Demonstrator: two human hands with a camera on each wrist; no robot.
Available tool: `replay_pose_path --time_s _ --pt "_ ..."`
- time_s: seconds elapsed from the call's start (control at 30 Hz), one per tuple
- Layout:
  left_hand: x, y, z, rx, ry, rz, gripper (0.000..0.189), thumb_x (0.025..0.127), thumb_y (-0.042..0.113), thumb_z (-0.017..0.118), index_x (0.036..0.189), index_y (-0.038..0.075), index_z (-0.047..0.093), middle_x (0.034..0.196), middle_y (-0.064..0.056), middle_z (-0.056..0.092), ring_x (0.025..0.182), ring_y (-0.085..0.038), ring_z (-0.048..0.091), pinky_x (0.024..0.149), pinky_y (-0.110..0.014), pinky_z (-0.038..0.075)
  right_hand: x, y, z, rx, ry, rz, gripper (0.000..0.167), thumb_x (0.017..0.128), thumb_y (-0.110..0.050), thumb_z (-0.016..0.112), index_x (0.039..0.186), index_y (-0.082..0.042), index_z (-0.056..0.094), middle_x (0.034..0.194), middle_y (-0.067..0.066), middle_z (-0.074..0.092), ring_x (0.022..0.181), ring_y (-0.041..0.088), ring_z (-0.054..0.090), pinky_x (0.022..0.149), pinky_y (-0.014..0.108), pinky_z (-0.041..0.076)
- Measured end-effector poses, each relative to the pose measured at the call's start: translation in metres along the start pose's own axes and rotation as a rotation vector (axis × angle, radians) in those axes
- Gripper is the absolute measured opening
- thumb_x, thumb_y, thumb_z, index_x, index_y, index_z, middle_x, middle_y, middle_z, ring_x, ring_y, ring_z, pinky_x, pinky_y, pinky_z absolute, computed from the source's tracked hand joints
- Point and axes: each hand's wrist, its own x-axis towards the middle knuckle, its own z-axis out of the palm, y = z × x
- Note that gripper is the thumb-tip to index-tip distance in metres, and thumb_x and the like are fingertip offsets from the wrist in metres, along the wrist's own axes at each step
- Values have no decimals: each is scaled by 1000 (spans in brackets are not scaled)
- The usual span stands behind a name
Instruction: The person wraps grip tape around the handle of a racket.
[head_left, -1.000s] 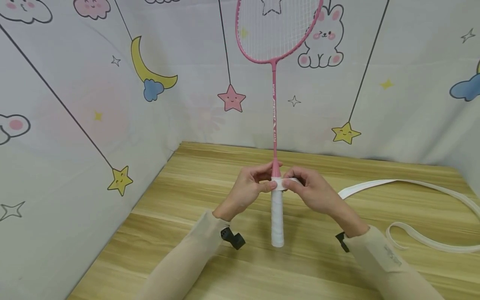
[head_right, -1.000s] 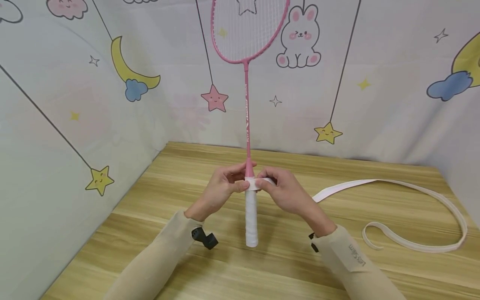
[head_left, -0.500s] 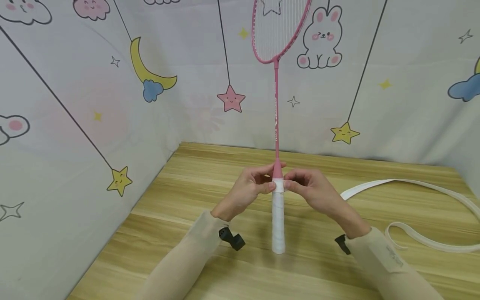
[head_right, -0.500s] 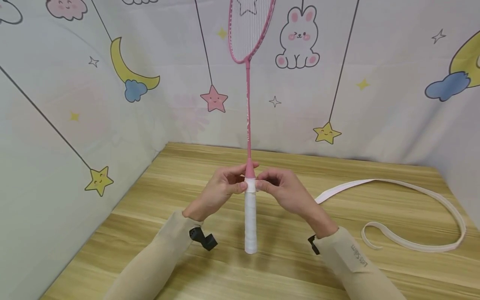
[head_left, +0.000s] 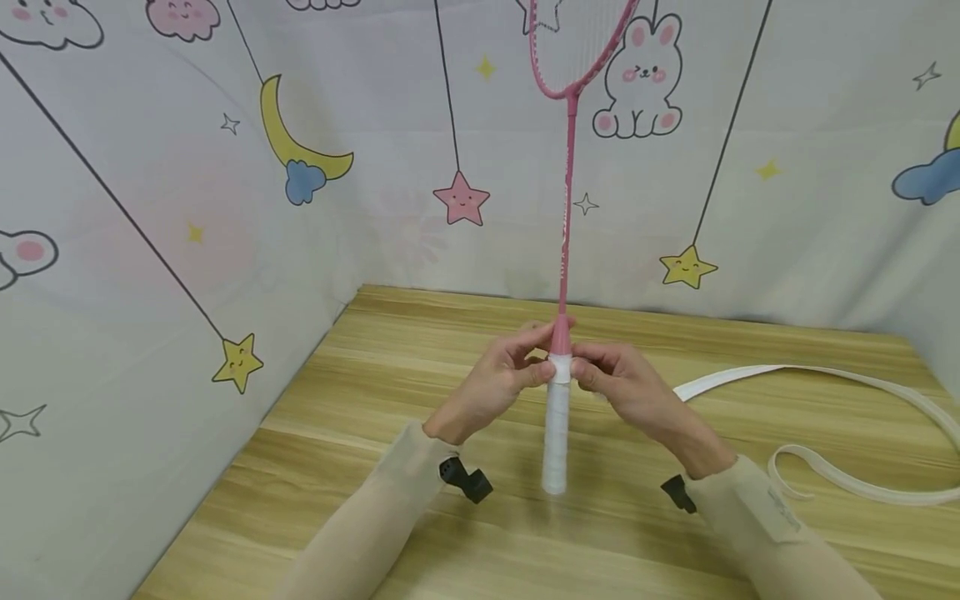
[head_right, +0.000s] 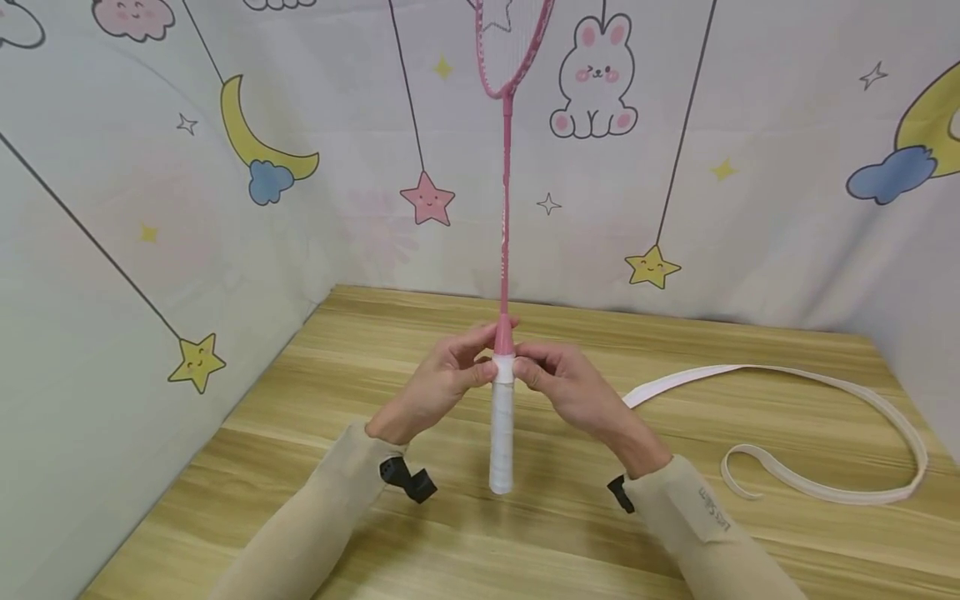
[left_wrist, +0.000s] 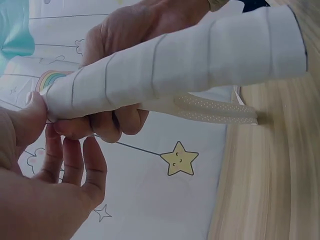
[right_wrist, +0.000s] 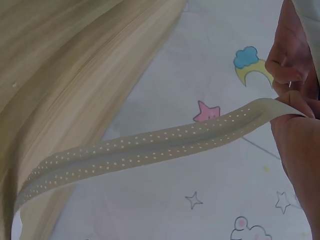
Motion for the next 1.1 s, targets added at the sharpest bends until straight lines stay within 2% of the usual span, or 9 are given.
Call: replay_pose_path --time_s 0.13,0.23,0.3,0.37,0.5,0.67,0.83,0.97,1.1 --pt "-2 -1 8 82 225 21 50 100 -5 72 149 -4 62 119 -27 67 102 -6 65 85 -22 62 -2 -5 3 -94 103 -14 34 114 -13 56 138 9 69 129 9 77 108 0 63 99 18 54" --pt "-4 -1 15 101 359 44 33 97 -2 79 129 -6 74 112 -26 76 92 -8 72 76 -29 67 -1 -7 5 -150 173 -36 32 113 -6 57 138 9 70 127 26 76 95 0 61 95 16 54" --pt "-5 -3 19 121 404 85 25 96 0 80 120 -9 78 113 -27 80 90 -14 77 75 -32 68 1 -7 6 -176 207 -46 31 111 -3 58 137 10 70 123 29 76 84 3 54 89 16 53" --pt "-6 -4 23 163 420 135 22 97 0 80 117 -9 80 114 -27 81 91 -23 80 75 -32 69 1 -7 8 -205 234 -47 31 111 -1 59 138 10 69 119 28 77 77 4 49 85 16 52" --pt "-8 -6 29 278 422 201 24 99 3 79 121 -7 79 117 -24 82 99 -36 81 73 -26 67 2 -8 11 -253 278 -32 31 110 -2 61 138 8 70 94 19 72 67 5 37 71 20 45" --pt "-10 -6 34 386 383 213 40 94 5 85 131 -4 75 119 -22 81 103 -36 82 71 -21 65 3 -8 15 -309 328 -35 29 108 -3 64 135 6 73 93 19 74 65 5 37 63 22 40" --pt "-10 -6 36 391 385 164 41 93 1 85 133 -6 74 116 -24 81 97 -38 83 72 -20 65 3 -10 18 -378 363 -21 26 107 -8 69 130 2 77 95 18 77 68 9 45 63 22 40" --pt "-9 -5 34 317 393 94 38 94 -1 83 131 -6 75 117 -25 82 100 -39 81 78 -23 66 3 -16 15 -448 358 18 26 106 -15 72 125 1 80 111 18 84 82 16 67 72 20 51" --pt "-8 -4 31 296 373 67 38 95 -1 82 131 -7 75 119 -25 81 104 -39 81 87 -31 67 0 -24 9 -491 346 35 23 105 -16 75 118 1 82 110 18 84 88 19 74 76 21 56"
